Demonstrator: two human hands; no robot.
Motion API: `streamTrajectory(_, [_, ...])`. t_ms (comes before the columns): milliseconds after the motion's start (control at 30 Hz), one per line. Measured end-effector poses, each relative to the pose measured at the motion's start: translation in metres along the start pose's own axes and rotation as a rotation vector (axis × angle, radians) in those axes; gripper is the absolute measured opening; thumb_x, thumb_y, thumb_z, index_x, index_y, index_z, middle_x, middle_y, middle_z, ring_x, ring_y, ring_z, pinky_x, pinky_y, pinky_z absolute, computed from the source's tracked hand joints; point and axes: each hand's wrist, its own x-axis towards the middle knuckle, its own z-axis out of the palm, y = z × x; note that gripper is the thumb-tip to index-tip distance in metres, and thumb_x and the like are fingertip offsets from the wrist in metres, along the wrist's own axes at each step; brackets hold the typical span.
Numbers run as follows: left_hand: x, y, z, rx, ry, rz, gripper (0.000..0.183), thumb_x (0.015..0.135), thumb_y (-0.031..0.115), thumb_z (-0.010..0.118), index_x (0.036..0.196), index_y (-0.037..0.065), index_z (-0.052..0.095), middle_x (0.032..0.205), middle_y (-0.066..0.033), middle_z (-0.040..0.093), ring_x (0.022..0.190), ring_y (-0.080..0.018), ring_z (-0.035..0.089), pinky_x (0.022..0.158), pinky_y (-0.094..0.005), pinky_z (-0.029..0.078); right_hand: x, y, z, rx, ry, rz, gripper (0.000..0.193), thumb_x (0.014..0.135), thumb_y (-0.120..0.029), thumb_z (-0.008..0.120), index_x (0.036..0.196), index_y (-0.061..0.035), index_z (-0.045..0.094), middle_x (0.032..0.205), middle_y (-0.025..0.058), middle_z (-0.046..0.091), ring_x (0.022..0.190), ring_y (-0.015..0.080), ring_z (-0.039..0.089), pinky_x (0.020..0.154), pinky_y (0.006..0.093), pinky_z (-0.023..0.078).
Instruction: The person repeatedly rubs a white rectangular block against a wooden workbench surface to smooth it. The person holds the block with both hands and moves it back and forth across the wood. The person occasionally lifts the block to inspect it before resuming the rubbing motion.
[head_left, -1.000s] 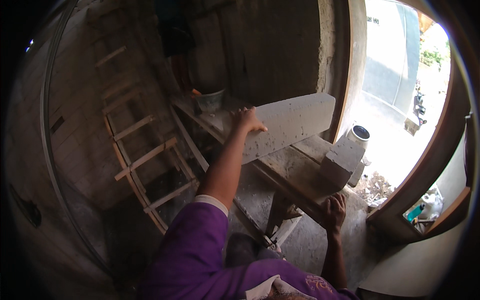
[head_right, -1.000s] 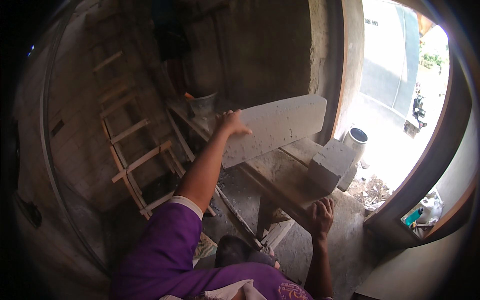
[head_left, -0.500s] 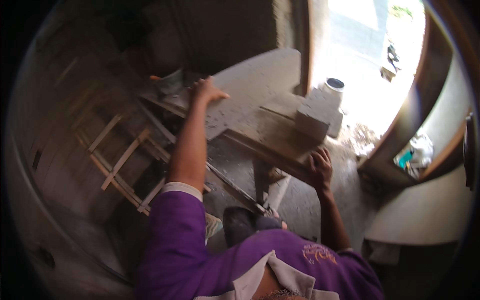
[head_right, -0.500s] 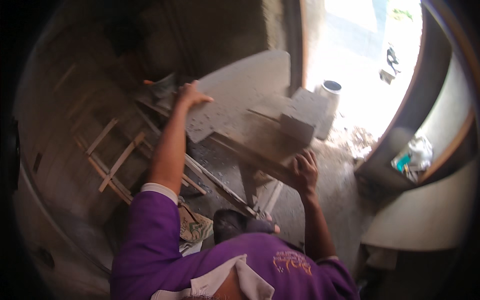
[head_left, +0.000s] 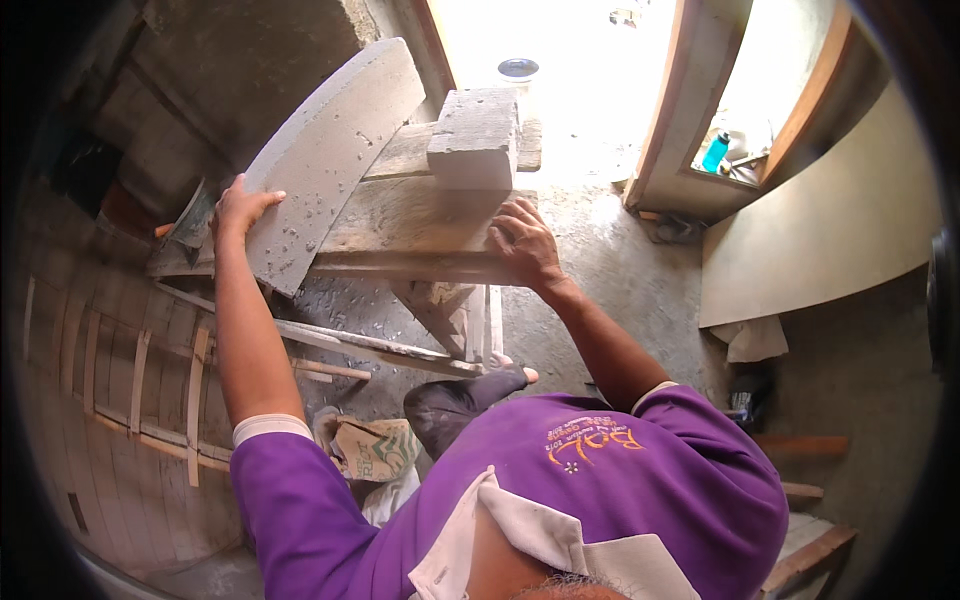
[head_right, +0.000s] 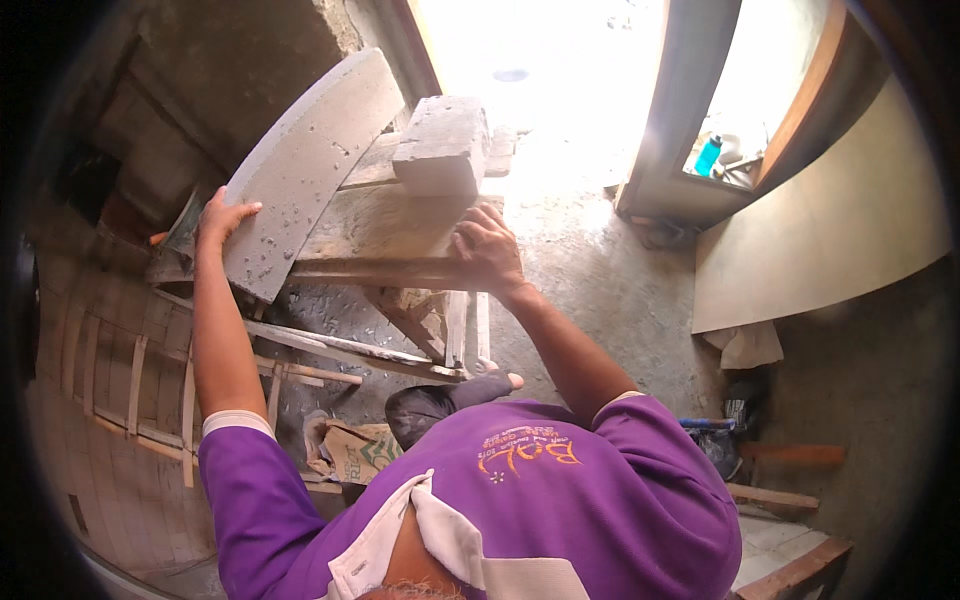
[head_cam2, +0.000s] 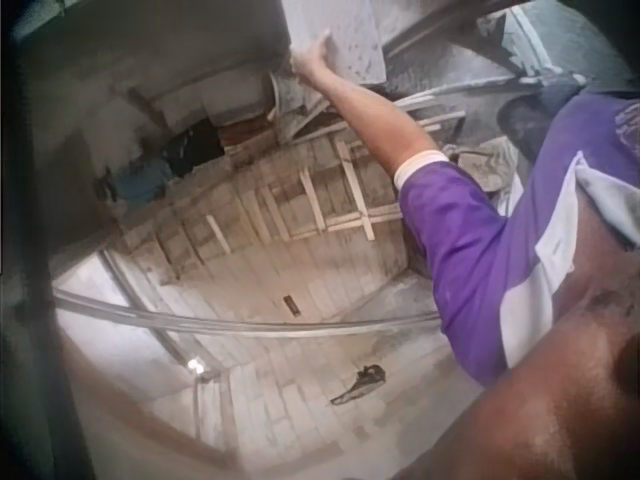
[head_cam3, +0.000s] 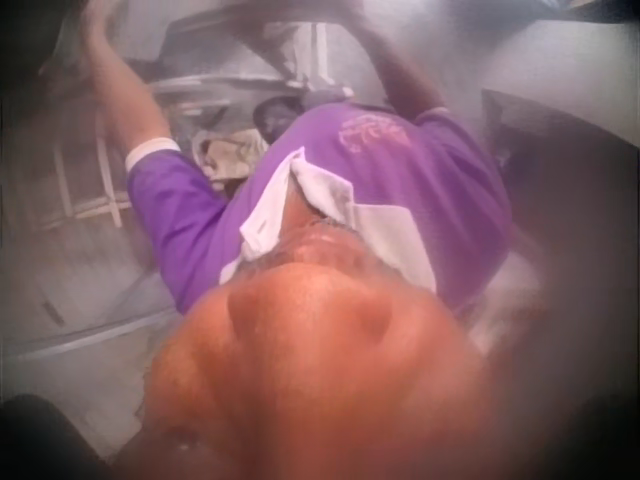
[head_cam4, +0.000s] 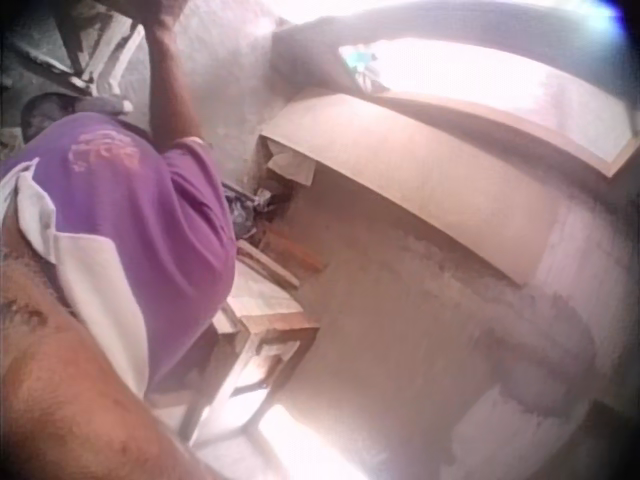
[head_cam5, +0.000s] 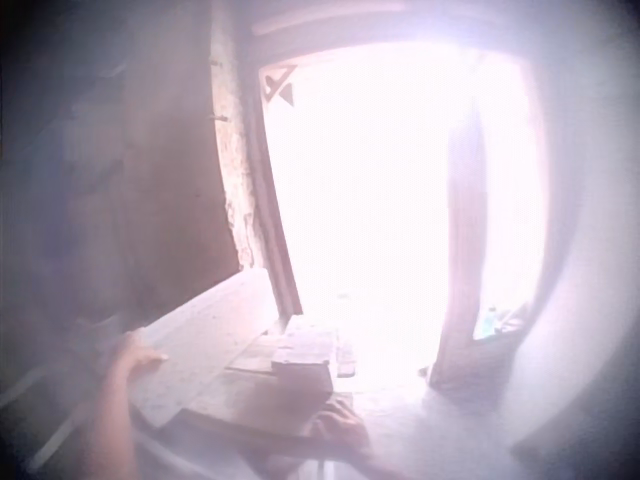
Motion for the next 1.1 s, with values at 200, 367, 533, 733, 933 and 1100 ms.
streamTrajectory(200, [0.007, -0.010, 0.006, -0.029, 0.007, -0.026, 0.103, 0.069, 0.053, 0.086, 0.156, 0.016, 0.047, 0.153, -0.0145, 0.057, 0.140, -0.0332, 0.054, 0.115, -0.0509, 0.041, 0.001, 0.001, 0.001, -0.007, -0.008, -0.008, 0.018, 0.092, -0.016, 0.070, 0.103, -0.0034, 0.077, 0.124, 0.0104, 0.070, 0.129, 0.0319, 0.058, 0.109, 0.0424, 0.049])
streamTrajectory(367, [0.018, -0.015, 0.011, -0.019, -0.011, 0.002, 0.106, 0.075, 0.072, 0.076, 0.158, 0.013, 0.044, 0.155, -0.0169, 0.053, 0.145, -0.0354, 0.049, 0.118, -0.0511, 0.038, -0.002, 0.003, 0.003, -0.075, 0.065, -0.083, 0.015, 0.093, -0.014, 0.069, 0.100, -0.0030, 0.075, 0.118, 0.0074, 0.069, 0.123, 0.0280, 0.060, 0.107, 0.0414, 0.051])
streamTrajectory(533, [0.036, -0.024, 0.015, -0.072, -0.008, 0.006, 0.114, 0.079, 0.090, 0.058, 0.159, 0.010, 0.043, 0.159, -0.0213, 0.047, 0.149, -0.0395, 0.042, 0.121, -0.0525, 0.033, -0.001, 0.004, 0.003, -0.021, 0.040, -0.072, 0.016, 0.093, -0.015, 0.068, 0.100, -0.0021, 0.074, 0.118, 0.0084, 0.068, 0.126, 0.0286, 0.058, 0.107, 0.0423, 0.050])
streamTrajectory(733, [0.034, -0.026, 0.014, -0.073, -0.016, 0.004, 0.116, 0.080, 0.091, 0.055, 0.159, 0.007, 0.042, 0.161, -0.0233, 0.044, 0.150, -0.0399, 0.041, 0.122, -0.0535, 0.030, -0.003, 0.007, 0.010, -0.028, 0.025, -0.036, 0.019, 0.093, -0.017, 0.066, 0.101, -0.0023, 0.074, 0.120, 0.0088, 0.067, 0.128, 0.0276, 0.056, 0.109, 0.0416, 0.047])
streamTrajectory(933, [0.031, -0.026, 0.012, -0.071, -0.026, -0.009, 0.115, 0.080, 0.091, 0.054, 0.160, 0.009, 0.041, 0.161, -0.0215, 0.044, 0.150, -0.0395, 0.040, 0.122, -0.0548, 0.029, -0.002, 0.005, 0.009, -0.037, 0.045, -0.052, 0.017, 0.092, -0.017, 0.067, 0.098, -0.0026, 0.074, 0.119, 0.0080, 0.067, 0.126, 0.0271, 0.056, 0.108, 0.0410, 0.048])
streamTrajectory(1100, [0.022, -0.013, 0.009, -0.036, -0.025, -0.011, 0.113, 0.080, 0.089, 0.055, 0.160, 0.011, 0.041, 0.161, -0.0205, 0.045, 0.150, -0.0392, 0.041, 0.122, -0.0552, 0.029, -0.002, 0.004, 0.004, -0.026, 0.036, -0.030, 0.018, 0.092, -0.018, 0.067, 0.098, -0.0025, 0.074, 0.119, 0.0079, 0.068, 0.125, 0.0270, 0.057, 0.107, 0.0407, 0.049])
